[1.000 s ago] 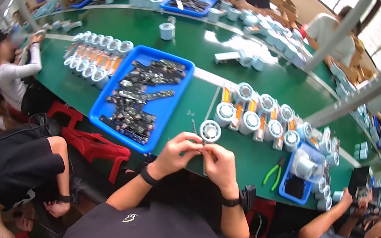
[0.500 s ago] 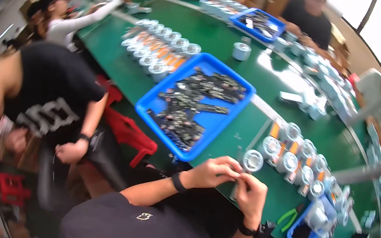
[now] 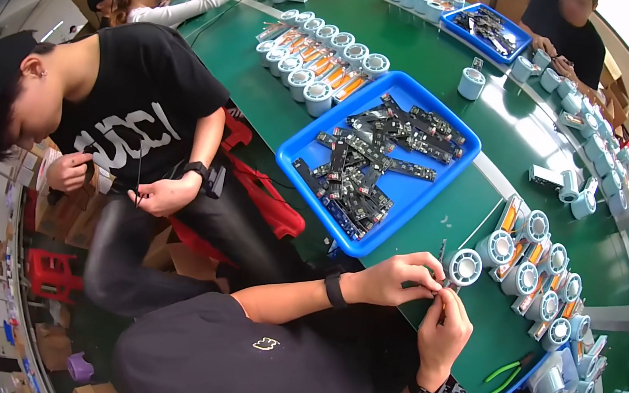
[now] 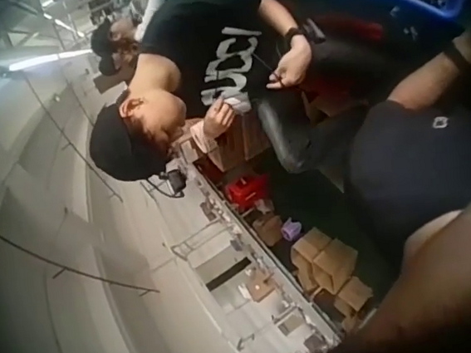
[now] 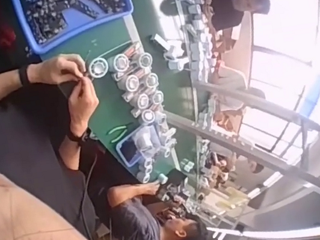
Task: The person picks up a circuit board from a tray, connects it to wires on a fan assembly, and uses pliers to trim the wires. Then, they press the board into the fan housing and place the unit on the table.
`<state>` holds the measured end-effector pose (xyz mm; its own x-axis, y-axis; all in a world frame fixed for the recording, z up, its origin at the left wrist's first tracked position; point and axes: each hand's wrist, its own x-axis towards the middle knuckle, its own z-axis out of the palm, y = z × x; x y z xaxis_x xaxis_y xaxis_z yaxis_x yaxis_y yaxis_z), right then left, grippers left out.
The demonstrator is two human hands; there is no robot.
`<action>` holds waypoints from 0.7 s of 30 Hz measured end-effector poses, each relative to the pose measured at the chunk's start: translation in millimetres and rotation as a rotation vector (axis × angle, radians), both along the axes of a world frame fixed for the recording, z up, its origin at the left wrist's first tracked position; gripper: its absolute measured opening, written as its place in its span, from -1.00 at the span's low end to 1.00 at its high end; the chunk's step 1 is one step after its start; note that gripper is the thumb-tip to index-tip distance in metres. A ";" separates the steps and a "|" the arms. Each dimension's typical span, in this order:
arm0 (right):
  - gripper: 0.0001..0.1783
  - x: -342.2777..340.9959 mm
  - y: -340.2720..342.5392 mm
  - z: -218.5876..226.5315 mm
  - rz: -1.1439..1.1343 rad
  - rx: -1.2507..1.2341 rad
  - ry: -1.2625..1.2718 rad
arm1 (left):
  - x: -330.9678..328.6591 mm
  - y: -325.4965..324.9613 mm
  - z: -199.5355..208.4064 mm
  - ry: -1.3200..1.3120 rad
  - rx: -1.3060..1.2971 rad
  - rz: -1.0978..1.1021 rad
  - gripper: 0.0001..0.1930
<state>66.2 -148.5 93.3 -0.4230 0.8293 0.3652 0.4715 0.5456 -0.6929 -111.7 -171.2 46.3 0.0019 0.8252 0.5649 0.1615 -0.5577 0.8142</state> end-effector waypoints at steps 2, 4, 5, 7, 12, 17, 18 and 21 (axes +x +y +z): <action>-0.89 -3.4 -5.2 -5.3 -0.015 0.010 0.017 | -0.9 -1.9 -2.5 0.000 0.000 -0.005 -0.85; -0.90 -4.7 -7.5 -10.4 -0.035 0.033 0.055 | -0.7 -2.3 -5.3 0.006 0.003 -0.006 -0.84; -0.90 -2.7 -4.5 -10.5 -0.036 0.032 0.054 | 0.1 -0.5 -6.3 0.005 0.002 -0.007 -0.84; -0.90 2.3 6.9 -7.2 0.030 0.037 0.063 | 1.3 4.8 -6.7 -0.008 -0.017 -0.022 -0.83; -0.87 14.2 18.8 3.2 0.054 -0.106 0.054 | 11.8 16.9 -4.9 -0.025 -0.024 -0.020 -0.82; -0.82 25.5 51.2 -14.8 -0.022 -0.012 0.091 | 19.1 57.8 -10.5 -0.036 -0.075 -0.047 -0.82; -0.79 26.7 65.3 -18.3 0.019 -0.023 0.104 | 19.5 71.1 -15.0 0.012 -0.035 0.002 -0.80; -0.73 38.8 99.8 -37.2 0.064 -0.114 0.125 | 31.7 97.5 -37.8 0.020 -0.056 0.043 -0.76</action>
<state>105.1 -48.7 56.1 -0.4336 0.8410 0.3236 0.3447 0.4866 -0.8027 -80.0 -73.7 8.6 -0.0232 0.8548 0.5184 0.2012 -0.5039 0.8400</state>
